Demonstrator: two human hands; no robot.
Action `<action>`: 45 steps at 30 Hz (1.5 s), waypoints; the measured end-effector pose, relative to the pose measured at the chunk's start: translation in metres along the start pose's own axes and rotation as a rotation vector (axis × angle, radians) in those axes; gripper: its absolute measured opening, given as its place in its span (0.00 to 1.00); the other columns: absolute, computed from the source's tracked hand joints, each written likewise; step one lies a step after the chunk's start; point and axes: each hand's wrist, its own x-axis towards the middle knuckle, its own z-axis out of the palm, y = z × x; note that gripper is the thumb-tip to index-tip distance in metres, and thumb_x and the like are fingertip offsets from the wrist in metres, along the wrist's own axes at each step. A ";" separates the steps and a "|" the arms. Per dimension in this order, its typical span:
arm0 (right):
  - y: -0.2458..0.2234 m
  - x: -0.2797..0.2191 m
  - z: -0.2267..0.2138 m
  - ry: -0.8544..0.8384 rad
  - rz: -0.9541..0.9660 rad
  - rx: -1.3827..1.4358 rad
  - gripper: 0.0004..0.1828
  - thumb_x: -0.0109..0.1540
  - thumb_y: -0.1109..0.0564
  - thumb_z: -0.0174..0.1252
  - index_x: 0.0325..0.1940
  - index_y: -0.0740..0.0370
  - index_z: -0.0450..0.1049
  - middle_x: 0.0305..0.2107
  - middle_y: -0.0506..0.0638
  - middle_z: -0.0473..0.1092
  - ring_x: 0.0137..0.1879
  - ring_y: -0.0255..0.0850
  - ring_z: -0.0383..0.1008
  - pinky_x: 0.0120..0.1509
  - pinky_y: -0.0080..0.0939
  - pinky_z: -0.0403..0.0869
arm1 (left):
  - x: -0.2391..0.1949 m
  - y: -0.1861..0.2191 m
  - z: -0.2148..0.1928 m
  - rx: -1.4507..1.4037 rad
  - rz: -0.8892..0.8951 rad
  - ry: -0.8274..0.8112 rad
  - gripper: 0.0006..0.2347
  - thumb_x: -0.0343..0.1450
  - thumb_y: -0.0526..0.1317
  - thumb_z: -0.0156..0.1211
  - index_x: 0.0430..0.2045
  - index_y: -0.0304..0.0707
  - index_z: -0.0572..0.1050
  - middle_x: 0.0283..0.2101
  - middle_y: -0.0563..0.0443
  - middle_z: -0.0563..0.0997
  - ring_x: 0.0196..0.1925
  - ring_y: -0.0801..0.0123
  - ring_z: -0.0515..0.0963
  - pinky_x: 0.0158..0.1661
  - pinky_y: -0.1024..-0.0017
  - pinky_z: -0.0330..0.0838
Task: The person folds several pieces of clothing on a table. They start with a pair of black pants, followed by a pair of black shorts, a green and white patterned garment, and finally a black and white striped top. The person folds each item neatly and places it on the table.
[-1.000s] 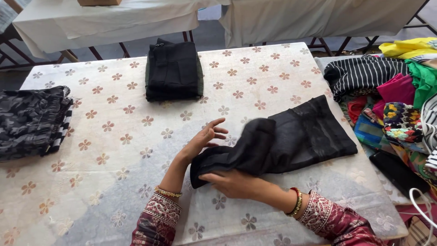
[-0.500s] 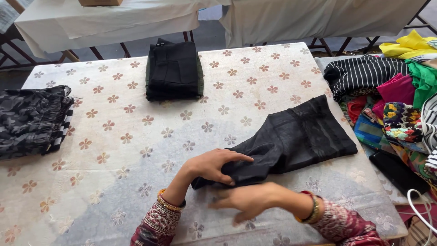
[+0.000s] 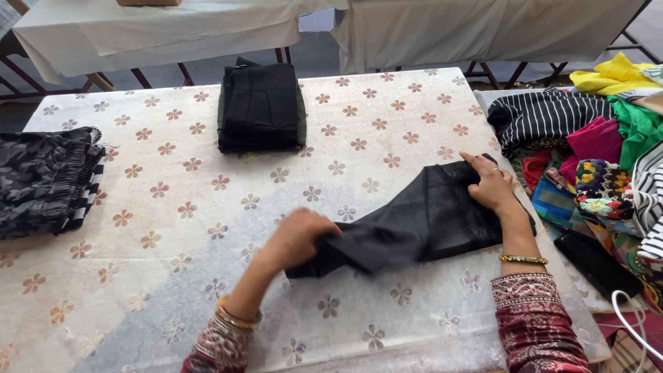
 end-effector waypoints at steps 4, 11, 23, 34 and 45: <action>-0.019 -0.001 -0.008 -0.061 0.090 -0.171 0.50 0.42 0.62 0.56 0.70 0.37 0.68 0.55 0.50 0.73 0.65 0.46 0.62 0.67 0.51 0.51 | -0.006 -0.049 -0.015 0.052 -0.099 0.280 0.07 0.65 0.33 0.65 0.30 0.51 0.84 0.37 0.59 0.87 0.43 0.67 0.82 0.53 0.66 0.71; -0.020 0.000 -0.017 0.044 0.038 -0.533 0.17 0.49 0.55 0.61 0.41 0.40 0.82 0.44 0.38 0.77 0.60 0.38 0.66 0.65 0.53 0.51 | -0.002 -0.051 -0.029 0.143 -0.649 0.244 0.09 0.71 0.50 0.64 0.31 0.50 0.84 0.28 0.55 0.82 0.28 0.65 0.82 0.33 0.66 0.74; -0.051 -0.032 -0.046 0.674 -0.205 -0.344 0.09 0.62 0.63 0.67 0.35 0.54 0.72 0.42 0.43 0.72 0.54 0.44 0.68 0.64 0.44 0.59 | 0.009 -0.083 -0.064 -0.301 0.018 0.945 0.09 0.71 0.26 0.62 0.36 0.43 0.84 0.49 0.51 0.79 0.49 0.68 0.81 0.42 0.77 0.81; -0.072 -0.064 -0.048 0.232 -0.292 -0.258 0.11 0.47 0.70 0.59 0.26 0.55 0.73 0.44 0.40 0.77 0.55 0.42 0.74 0.58 0.53 0.64 | -0.039 -0.130 -0.001 -0.894 -0.464 0.427 0.16 0.69 0.29 0.43 0.29 0.35 0.86 0.42 0.60 0.81 0.37 0.80 0.81 0.36 0.89 0.77; -0.052 -0.076 -0.070 -0.390 0.045 -0.021 0.13 0.49 0.65 0.62 0.34 0.52 0.84 0.35 0.41 0.81 0.44 0.41 0.80 0.52 0.42 0.76 | -0.055 -0.146 -0.014 -0.898 -0.377 0.490 0.14 0.65 0.25 0.59 0.41 0.38 0.84 0.40 0.54 0.85 0.40 0.73 0.81 0.45 0.75 0.79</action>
